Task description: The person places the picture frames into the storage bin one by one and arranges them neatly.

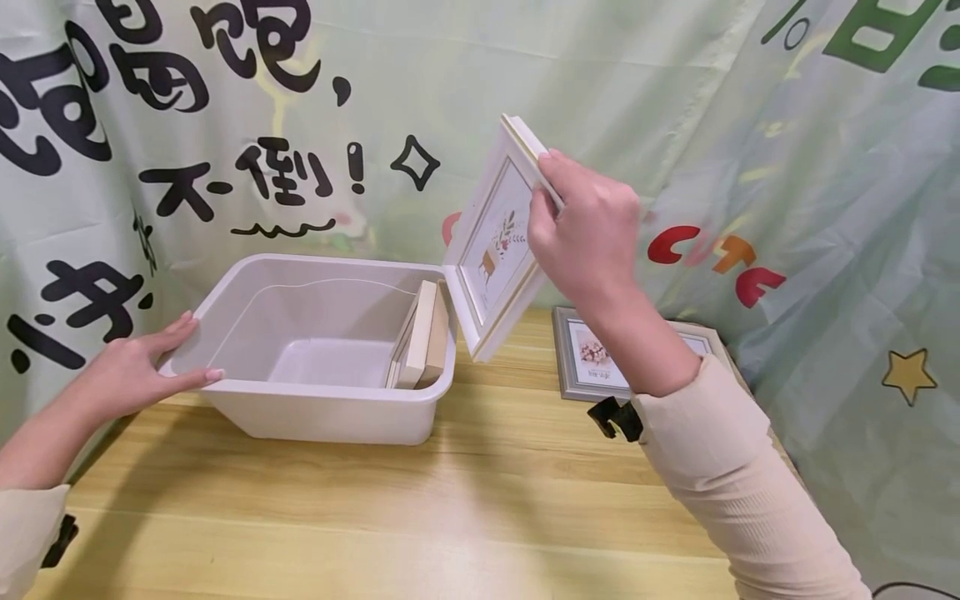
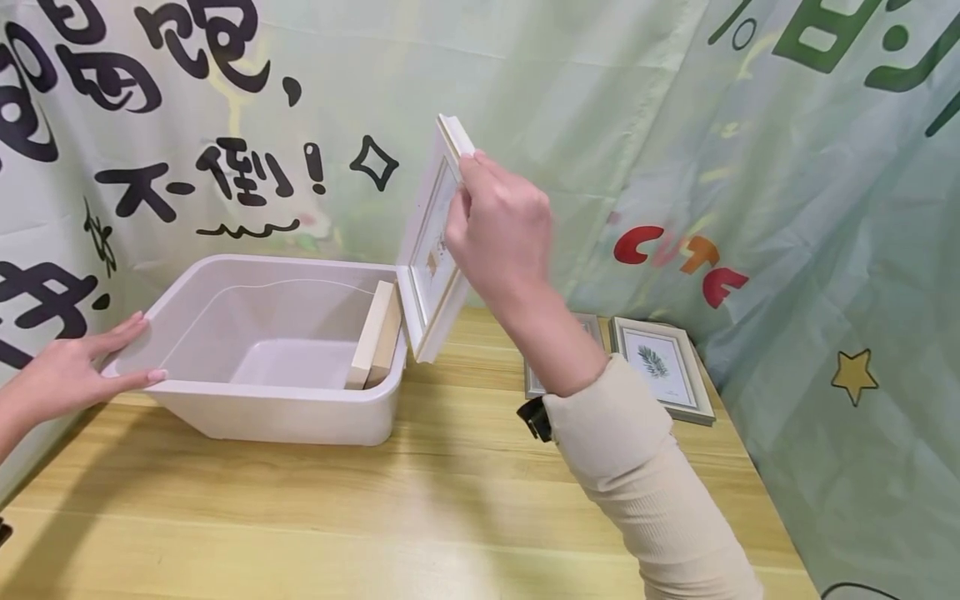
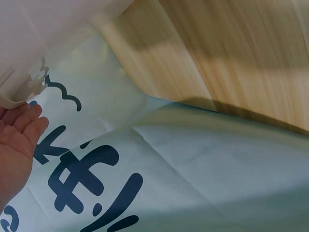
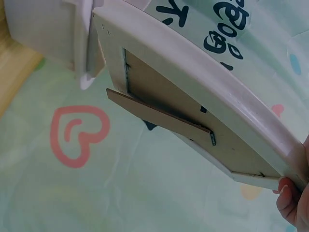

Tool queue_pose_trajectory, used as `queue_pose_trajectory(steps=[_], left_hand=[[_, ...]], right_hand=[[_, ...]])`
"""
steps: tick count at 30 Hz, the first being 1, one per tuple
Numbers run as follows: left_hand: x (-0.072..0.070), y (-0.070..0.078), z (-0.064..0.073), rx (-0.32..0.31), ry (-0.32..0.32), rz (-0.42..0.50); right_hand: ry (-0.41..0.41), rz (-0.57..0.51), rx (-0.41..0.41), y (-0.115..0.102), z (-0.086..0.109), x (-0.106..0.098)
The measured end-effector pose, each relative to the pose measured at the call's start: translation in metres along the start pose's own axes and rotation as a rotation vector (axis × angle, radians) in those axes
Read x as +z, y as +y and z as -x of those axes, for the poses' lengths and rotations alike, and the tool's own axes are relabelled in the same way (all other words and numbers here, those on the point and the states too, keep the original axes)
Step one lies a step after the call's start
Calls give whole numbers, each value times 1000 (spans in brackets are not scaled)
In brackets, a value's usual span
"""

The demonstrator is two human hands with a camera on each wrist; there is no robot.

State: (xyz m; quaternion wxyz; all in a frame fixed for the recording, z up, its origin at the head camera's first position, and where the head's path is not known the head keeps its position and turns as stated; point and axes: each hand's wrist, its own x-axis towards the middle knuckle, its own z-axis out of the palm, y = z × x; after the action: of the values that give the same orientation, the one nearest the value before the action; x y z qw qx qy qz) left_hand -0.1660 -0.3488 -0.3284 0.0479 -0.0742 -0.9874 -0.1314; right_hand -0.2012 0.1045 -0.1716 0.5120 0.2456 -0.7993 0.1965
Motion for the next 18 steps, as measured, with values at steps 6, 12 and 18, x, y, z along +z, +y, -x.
queue_pose_trajectory(steps=[6, 12, 18], left_hand=[[1, -1, 1, 4, 15, -2], [2, -2, 1, 7, 19, -8], [1, 0, 1, 11, 18, -3]], right_hand=[[15, -20, 41, -12, -10, 8], [37, -54, 102, -23, -16, 15], [42, -86, 155, -34, -21, 25]])
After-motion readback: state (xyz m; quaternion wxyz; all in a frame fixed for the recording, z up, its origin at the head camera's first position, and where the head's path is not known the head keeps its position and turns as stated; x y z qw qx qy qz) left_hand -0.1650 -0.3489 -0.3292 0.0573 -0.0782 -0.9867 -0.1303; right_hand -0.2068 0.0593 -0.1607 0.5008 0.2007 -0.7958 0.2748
